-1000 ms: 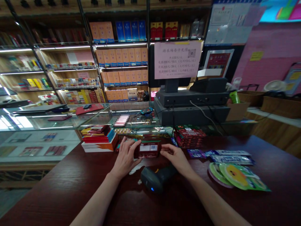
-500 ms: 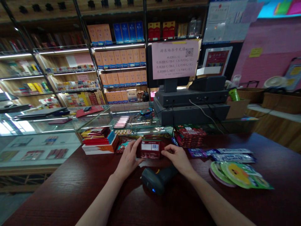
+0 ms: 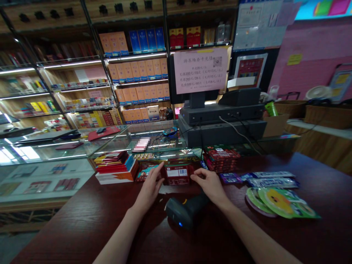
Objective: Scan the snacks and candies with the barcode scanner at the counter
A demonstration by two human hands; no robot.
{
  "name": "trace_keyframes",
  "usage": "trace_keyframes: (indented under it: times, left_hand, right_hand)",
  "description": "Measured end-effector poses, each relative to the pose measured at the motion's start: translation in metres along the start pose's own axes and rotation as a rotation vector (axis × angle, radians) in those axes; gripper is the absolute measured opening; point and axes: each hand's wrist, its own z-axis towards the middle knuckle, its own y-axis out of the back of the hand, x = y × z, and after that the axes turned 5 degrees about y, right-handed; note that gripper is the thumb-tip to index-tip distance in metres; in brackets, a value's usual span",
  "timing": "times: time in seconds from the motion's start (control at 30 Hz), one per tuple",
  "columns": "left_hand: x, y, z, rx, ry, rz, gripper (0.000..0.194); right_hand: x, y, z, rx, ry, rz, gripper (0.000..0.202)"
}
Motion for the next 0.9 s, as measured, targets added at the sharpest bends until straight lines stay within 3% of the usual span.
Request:
trace_keyframes:
  times: [0.17, 0.3, 0.37, 0.63, 0.9]
  left_hand:
    - [0.002, 0.000, 0.000, -0.153, 0.094, -0.133, 0.063]
    - [0.001, 0.005, 0.000, -0.173, 0.017, -0.080, 0.019]
    - [0.001, 0.007, -0.001, -0.171, -0.035, -0.048, 0.009]
    - [-0.002, 0.012, -0.002, -0.253, -0.106, 0.022, 0.017]
    - [-0.002, 0.017, -0.002, -0.200, -0.025, -0.013, 0.017]
  right_hand:
    - [0.001, 0.000, -0.001, -0.050, 0.135, 0.018, 0.019]
    - [0.005, -0.001, -0.004, -0.018, 0.108, 0.049, 0.017]
    - [0.007, -0.001, -0.005, 0.011, 0.082, 0.067, 0.017]
    - [-0.002, -0.003, -0.003, 0.033, 0.164, 0.102, 0.013]
    - [-0.006, -0.003, -0.003, 0.020, 0.221, -0.087, 0.015]
